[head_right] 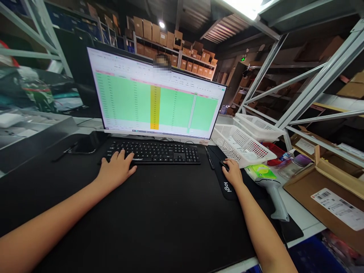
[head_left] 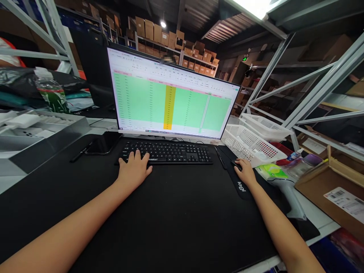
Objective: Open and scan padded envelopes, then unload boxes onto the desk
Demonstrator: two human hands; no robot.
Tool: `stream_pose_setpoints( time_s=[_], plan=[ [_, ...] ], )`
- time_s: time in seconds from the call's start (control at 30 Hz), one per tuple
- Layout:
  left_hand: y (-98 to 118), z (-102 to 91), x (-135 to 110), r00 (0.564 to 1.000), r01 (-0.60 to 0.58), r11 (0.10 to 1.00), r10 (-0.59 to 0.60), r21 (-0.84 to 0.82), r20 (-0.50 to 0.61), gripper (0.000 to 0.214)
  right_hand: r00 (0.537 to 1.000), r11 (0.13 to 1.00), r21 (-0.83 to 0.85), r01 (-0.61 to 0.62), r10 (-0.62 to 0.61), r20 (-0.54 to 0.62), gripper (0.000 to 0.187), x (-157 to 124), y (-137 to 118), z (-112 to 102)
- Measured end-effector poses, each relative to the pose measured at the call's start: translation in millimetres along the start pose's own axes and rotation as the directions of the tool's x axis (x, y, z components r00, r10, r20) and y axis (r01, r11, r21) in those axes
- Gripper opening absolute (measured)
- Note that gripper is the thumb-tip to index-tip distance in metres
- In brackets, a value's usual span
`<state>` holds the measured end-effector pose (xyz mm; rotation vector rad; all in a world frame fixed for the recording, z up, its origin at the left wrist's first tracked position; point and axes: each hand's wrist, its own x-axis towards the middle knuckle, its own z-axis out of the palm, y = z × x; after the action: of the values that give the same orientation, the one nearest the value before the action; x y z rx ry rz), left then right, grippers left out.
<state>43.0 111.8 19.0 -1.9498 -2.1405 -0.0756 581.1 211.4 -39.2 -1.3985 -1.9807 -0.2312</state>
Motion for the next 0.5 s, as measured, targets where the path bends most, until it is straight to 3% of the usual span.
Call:
stream_pose_setpoints(
  time_s=[0.5],
  plan=[
    [0.7, -5.5, -0.9, 1.0, 0.012, 1.0, -0.012, -0.01, 0.019, 0.059, 0.999, 0.999, 0.039, -0.023, 0.024, -0.025, 0.029, 0.8, 7.6, 8.8]
  ],
)
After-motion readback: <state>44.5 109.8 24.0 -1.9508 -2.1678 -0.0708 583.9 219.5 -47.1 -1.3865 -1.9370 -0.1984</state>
